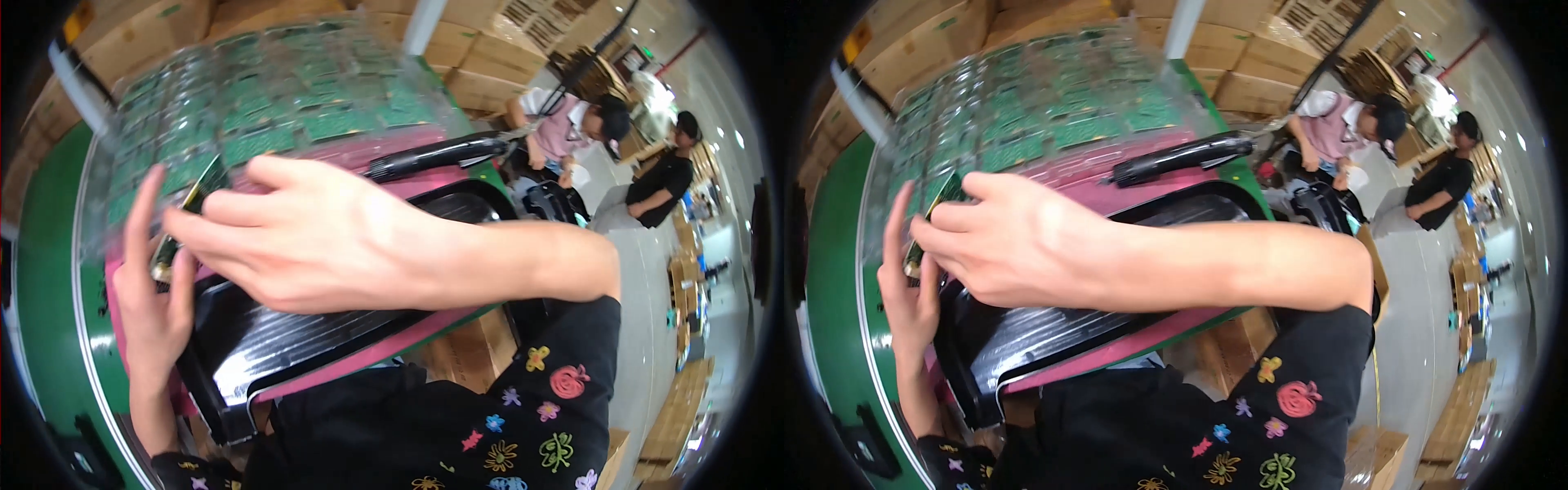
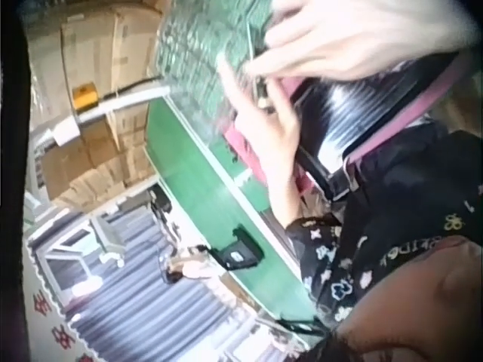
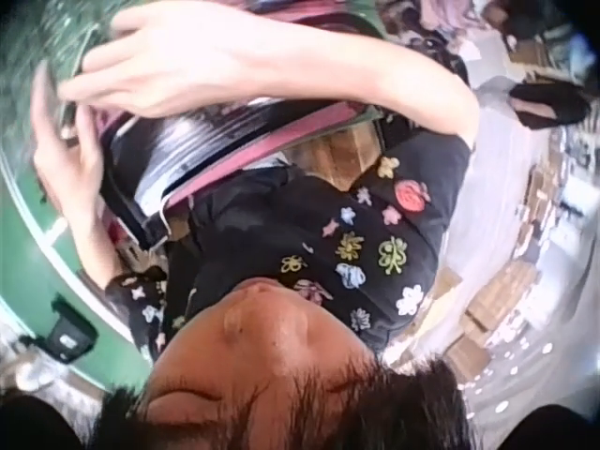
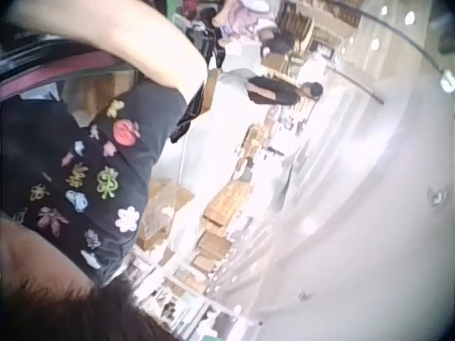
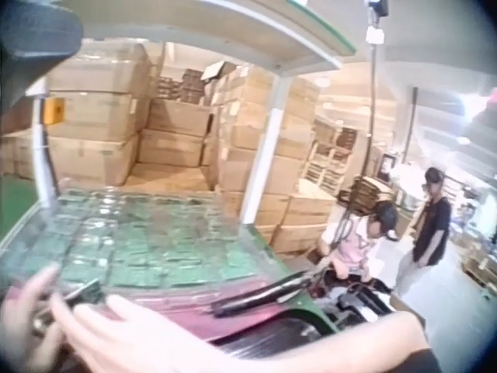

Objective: Assembling circuit boards into plastic housings and securing them with screws using an electric screwdriver.

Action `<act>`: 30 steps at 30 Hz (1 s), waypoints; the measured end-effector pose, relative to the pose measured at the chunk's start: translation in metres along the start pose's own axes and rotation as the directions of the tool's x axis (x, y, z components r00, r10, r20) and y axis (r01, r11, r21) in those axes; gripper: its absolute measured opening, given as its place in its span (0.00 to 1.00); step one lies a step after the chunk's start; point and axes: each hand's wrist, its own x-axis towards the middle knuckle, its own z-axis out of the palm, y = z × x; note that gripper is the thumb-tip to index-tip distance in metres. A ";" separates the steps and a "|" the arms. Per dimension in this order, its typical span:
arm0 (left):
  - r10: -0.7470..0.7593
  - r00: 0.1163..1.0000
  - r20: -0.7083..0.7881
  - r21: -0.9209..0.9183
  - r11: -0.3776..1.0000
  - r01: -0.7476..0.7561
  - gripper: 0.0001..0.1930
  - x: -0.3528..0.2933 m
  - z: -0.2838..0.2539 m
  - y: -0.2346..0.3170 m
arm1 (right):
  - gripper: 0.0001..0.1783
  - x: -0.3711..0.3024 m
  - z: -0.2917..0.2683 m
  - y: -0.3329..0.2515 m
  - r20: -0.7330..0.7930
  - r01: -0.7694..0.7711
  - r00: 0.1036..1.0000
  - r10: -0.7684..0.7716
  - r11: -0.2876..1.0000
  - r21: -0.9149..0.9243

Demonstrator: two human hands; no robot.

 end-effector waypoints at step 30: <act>0.088 0.753 0.652 -0.158 0.987 0.021 0.29 -0.017 0.057 0.007 | 0.29 -0.155 -0.010 -0.024 0.398 -0.672 0.677 0.620 0.298 0.678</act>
